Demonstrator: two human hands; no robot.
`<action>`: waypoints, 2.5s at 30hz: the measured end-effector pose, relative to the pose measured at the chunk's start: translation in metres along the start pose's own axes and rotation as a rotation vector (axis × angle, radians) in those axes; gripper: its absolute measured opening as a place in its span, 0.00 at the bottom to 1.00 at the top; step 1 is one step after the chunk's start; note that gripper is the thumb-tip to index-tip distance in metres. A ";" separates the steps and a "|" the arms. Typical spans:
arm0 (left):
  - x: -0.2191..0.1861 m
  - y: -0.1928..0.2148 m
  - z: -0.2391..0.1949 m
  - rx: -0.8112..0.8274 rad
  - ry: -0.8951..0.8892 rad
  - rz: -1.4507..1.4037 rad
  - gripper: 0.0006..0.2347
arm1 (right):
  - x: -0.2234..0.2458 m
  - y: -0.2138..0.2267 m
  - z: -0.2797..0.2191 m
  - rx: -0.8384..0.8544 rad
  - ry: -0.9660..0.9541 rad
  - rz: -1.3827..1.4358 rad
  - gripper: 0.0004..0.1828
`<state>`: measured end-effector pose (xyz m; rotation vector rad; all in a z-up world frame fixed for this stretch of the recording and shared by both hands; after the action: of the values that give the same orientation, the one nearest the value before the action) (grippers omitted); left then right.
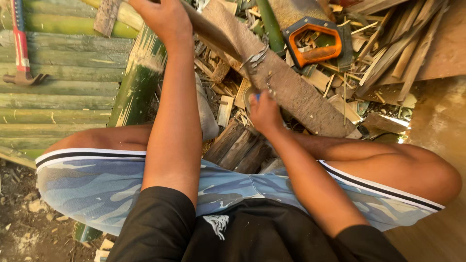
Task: The person sits on the ground and uses a hand saw to cut a bamboo pole, then uses a knife to split and shape a bamboo piece, and finally uses a hammer to drive nails into the bamboo to attach it to a larger structure.
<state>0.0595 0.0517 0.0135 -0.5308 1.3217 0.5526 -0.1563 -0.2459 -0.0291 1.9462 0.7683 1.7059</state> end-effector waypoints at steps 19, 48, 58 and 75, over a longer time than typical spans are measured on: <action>0.038 0.023 0.023 -0.106 0.159 0.026 0.20 | 0.006 0.012 0.016 -0.193 0.089 0.090 0.19; 0.062 0.170 -0.076 -0.822 0.791 -0.063 0.28 | -0.061 -0.045 -0.005 0.156 -0.327 0.261 0.22; 0.041 0.110 -0.057 0.429 -0.203 1.291 0.21 | -0.070 -0.053 0.001 0.173 -0.388 0.315 0.19; -0.138 -0.032 -0.076 0.920 -0.039 0.873 0.15 | 0.088 0.117 0.011 -0.482 0.397 0.146 0.15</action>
<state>0.0018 -0.0320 0.1384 0.8490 1.5669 0.5651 -0.1233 -0.2751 0.1112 1.3838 0.2957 2.1597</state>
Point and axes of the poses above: each hand's wrist, its own z-axis towards the middle knuckle, its own y-axis out of the back of the hand, x = y × z, the point moved 8 cm from there along z, towards the middle knuckle, and after that the axes turned 6 degrees about -z, right-handed, at the moved point
